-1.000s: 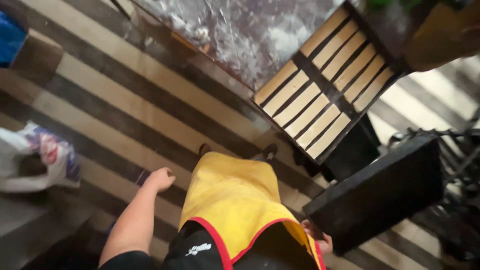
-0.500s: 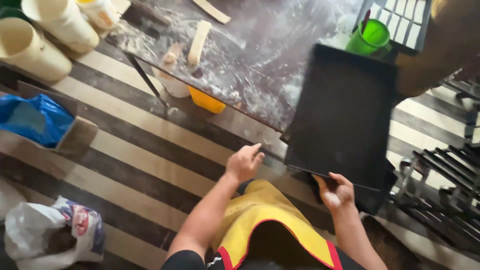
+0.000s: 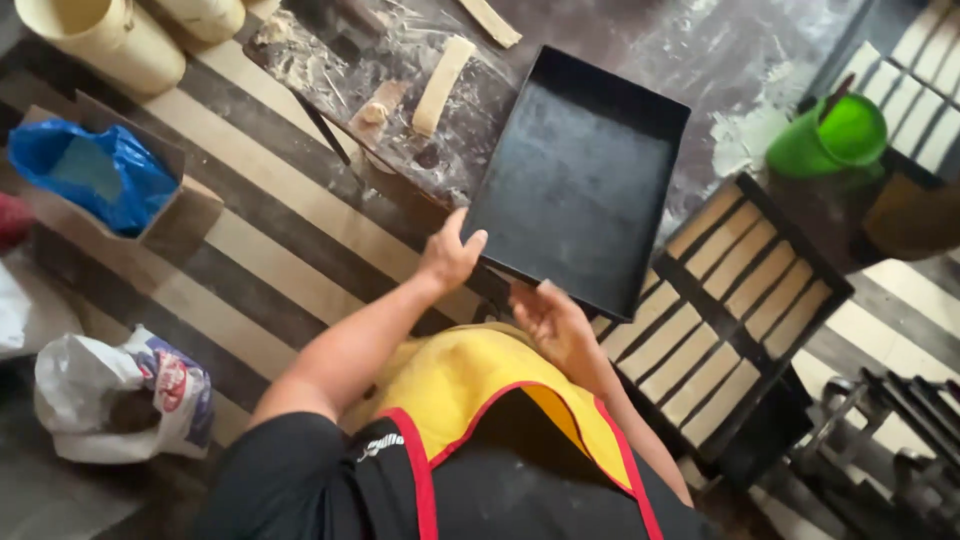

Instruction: Placing pre-cut dough strips into metal baking trays in a production area.

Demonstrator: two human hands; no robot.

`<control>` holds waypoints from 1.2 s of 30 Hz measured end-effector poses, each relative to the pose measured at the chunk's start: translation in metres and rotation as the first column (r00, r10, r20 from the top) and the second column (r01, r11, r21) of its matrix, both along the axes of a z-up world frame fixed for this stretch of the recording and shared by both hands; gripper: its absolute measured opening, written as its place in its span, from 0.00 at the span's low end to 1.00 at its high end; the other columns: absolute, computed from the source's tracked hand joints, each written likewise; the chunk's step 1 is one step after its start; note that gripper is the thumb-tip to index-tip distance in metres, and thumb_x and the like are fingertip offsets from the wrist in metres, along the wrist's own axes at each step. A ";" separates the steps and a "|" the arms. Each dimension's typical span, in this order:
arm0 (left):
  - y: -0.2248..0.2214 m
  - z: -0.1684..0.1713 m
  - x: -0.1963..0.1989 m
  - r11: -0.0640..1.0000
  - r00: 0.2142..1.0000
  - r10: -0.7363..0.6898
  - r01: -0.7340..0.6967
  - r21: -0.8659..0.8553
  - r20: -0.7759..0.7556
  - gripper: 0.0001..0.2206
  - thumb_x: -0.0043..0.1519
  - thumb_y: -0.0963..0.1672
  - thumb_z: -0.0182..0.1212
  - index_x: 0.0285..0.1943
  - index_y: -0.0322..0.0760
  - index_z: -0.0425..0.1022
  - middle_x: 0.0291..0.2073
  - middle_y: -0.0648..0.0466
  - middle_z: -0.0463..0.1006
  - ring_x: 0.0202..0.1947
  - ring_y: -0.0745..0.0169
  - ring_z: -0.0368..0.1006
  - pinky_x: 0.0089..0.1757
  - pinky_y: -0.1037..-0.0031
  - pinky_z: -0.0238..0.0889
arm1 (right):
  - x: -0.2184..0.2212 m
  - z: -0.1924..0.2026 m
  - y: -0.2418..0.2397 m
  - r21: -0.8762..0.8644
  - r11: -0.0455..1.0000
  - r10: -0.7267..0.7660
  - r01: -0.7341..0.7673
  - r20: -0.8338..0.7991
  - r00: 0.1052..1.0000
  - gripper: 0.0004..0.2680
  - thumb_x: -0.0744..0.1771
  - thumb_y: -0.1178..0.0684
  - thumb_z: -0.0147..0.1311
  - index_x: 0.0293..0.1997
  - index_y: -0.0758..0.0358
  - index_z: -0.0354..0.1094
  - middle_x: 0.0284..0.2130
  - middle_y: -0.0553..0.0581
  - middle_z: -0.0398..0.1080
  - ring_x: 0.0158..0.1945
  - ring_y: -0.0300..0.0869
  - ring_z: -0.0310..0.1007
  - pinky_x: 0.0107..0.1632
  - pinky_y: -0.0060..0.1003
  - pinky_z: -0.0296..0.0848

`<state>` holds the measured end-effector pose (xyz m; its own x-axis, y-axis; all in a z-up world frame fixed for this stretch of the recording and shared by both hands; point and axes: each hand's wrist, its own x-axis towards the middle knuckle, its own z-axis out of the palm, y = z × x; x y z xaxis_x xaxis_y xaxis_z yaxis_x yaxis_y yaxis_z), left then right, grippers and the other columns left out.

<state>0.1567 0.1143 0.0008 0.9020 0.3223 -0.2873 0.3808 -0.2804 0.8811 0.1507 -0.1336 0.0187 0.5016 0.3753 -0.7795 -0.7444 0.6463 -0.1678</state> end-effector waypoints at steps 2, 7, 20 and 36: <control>0.027 -0.027 0.025 0.998 1.000 -0.001 0.002 0.057 -0.031 0.28 0.61 0.49 0.55 0.70 0.35 0.66 0.55 0.31 0.75 0.58 0.32 0.71 0.57 0.56 0.65 | 0.012 0.022 0.012 -0.076 0.967 0.250 -0.243 0.102 0.963 0.09 0.66 0.56 0.56 0.49 0.68 0.71 0.43 0.63 0.79 0.44 0.51 0.79 0.49 0.41 0.79; 0.066 -0.058 0.055 0.971 0.987 -0.100 0.124 0.204 -0.124 0.26 0.58 0.44 0.51 0.69 0.43 0.71 0.51 0.33 0.77 0.53 0.32 0.73 0.55 0.54 0.66 | 0.038 0.033 0.028 -0.902 0.275 0.946 -0.332 0.191 0.263 0.08 0.65 0.58 0.58 0.48 0.65 0.75 0.36 0.59 0.79 0.37 0.41 0.76 0.42 0.34 0.76; 0.208 -0.055 0.177 0.841 0.859 -0.512 0.498 0.210 0.010 0.16 0.64 0.54 0.56 0.42 0.43 0.81 0.40 0.45 0.81 0.44 0.39 0.77 0.45 0.52 0.70 | 0.128 -0.011 0.181 -0.986 0.146 0.741 0.084 0.165 0.651 0.08 0.67 0.57 0.57 0.49 0.66 0.74 0.37 0.55 0.79 0.38 0.34 0.77 0.42 0.28 0.74; 0.226 -0.145 0.287 0.776 0.783 -0.621 0.604 0.182 0.046 0.15 0.59 0.50 0.60 0.40 0.33 0.79 0.38 0.37 0.81 0.43 0.34 0.77 0.46 0.50 0.70 | 0.320 -0.051 0.288 -0.995 0.089 0.827 -0.043 0.050 0.560 0.13 0.65 0.54 0.59 0.55 0.64 0.71 0.40 0.60 0.79 0.43 0.43 0.80 0.45 0.37 0.77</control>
